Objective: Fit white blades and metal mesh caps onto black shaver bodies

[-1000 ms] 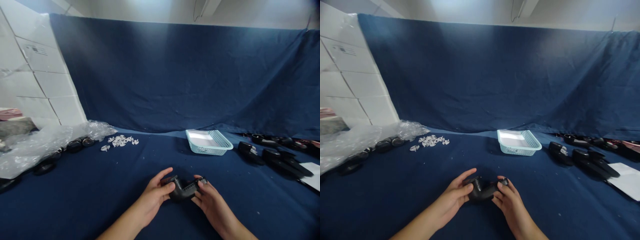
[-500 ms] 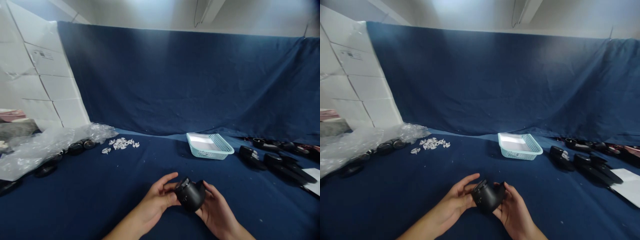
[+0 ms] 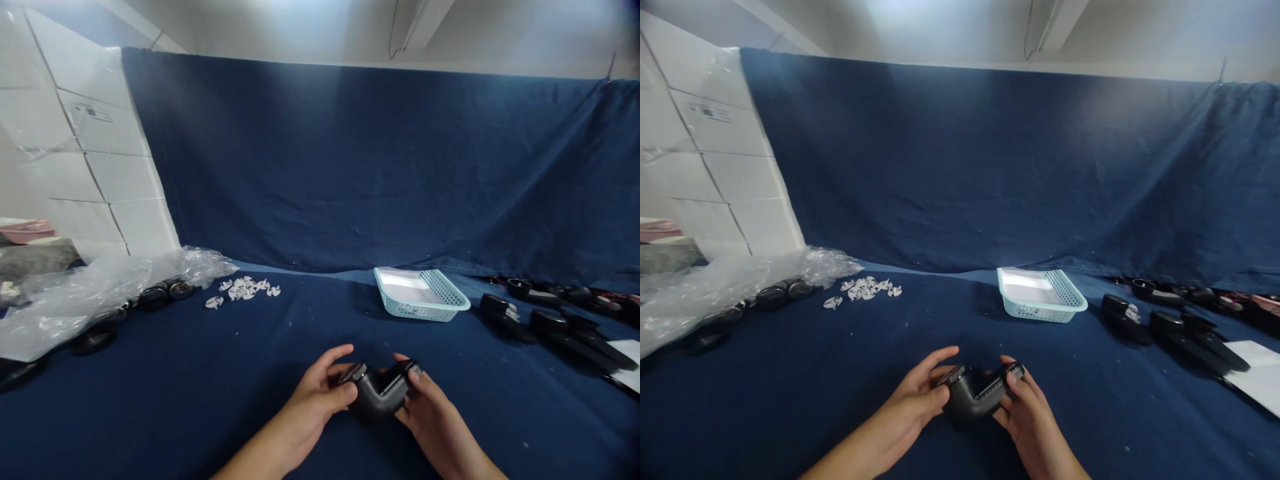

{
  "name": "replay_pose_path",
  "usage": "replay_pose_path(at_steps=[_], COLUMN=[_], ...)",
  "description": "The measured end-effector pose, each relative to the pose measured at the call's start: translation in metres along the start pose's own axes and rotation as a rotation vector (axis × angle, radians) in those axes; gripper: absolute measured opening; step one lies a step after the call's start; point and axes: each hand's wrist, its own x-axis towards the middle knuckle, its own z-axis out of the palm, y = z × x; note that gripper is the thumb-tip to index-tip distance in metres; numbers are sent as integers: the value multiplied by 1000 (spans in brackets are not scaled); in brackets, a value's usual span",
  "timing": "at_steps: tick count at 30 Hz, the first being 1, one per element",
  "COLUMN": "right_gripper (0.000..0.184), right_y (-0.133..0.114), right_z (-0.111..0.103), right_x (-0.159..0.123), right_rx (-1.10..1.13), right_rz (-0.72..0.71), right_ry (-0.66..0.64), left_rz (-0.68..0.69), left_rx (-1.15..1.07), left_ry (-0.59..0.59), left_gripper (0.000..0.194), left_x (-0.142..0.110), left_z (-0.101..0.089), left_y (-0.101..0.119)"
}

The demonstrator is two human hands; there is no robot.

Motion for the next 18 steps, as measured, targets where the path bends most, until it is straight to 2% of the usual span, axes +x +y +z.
replay_pose_path(at_steps=[3, 10, 14, 18], right_gripper=[54, 47, 46, 49], right_y=[1, 4, 3, 1], right_z=[2, -2, -2, -2], right_x=[-1, -3, -2, 0], right_rx=[-16, 16, 23, 15], right_rz=[2, 122, 113, 35], right_ry=[-5, -88, -80, -26], left_rz=[14, 17, 14, 2], left_rx=[18, 3, 7, 31], left_ry=[-44, -151, -125, -56], left_gripper=[73, 80, 79, 77], left_x=[0, -5, -4, 0], left_z=[-2, 1, 2, 2], left_y=[1, 5, 5, 2])
